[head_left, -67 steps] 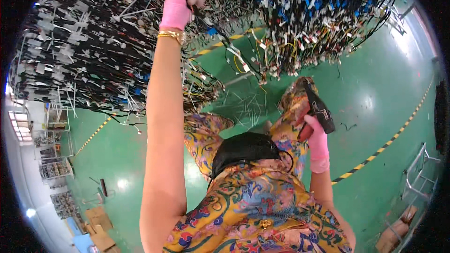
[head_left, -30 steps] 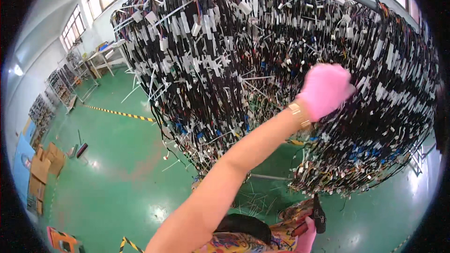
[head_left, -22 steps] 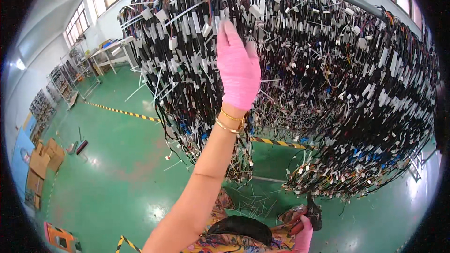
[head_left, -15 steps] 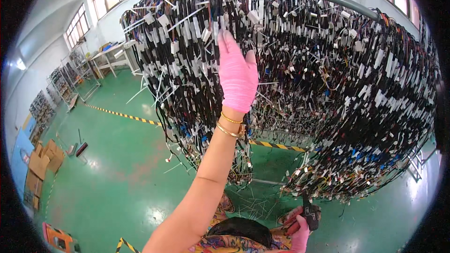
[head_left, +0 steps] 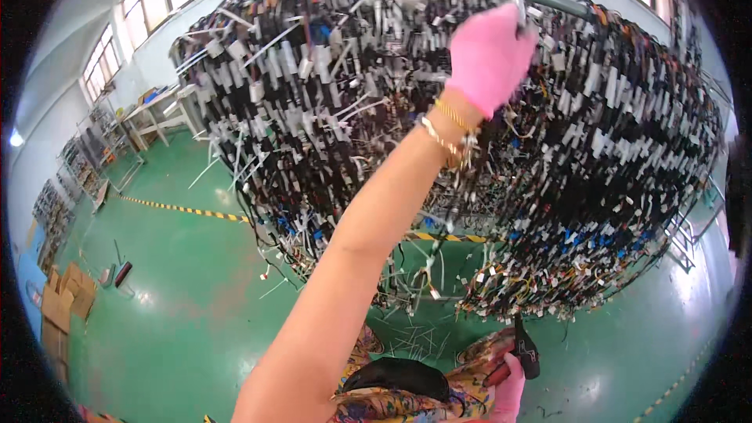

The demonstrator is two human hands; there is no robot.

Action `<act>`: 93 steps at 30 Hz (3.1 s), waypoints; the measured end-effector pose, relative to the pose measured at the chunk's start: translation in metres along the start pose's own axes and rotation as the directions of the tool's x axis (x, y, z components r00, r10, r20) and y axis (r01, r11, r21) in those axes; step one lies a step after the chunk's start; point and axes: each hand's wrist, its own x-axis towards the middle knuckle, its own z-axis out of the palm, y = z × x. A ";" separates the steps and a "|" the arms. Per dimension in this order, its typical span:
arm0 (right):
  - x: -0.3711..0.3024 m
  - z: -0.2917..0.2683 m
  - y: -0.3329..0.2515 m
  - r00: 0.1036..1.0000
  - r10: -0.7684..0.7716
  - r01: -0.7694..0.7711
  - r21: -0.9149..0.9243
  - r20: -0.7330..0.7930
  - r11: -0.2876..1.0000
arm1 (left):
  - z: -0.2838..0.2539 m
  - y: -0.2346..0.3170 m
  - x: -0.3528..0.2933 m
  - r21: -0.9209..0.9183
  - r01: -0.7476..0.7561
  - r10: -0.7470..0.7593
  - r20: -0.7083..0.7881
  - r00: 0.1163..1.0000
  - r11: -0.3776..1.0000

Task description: Applying cable ties to a large wiring harness assembly using a cable tie gun tool.

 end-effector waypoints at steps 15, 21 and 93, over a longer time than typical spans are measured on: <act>0.013 0.002 0.017 0.971 -0.197 0.185 0.097 0.134 0.978 | -0.016 -0.088 -0.019 0.337 0.112 -0.040 -0.213 0.976 0.935; 0.003 0.025 0.000 0.973 -0.149 0.154 -0.015 0.176 0.988 | 0.048 -0.080 -0.013 -0.442 0.055 0.252 0.603 0.757 0.895; 0.067 0.237 -0.269 0.394 -0.249 0.914 -0.346 0.885 0.213 | -0.080 -0.036 -0.176 -0.608 0.782 -0.318 0.721 0.615 0.135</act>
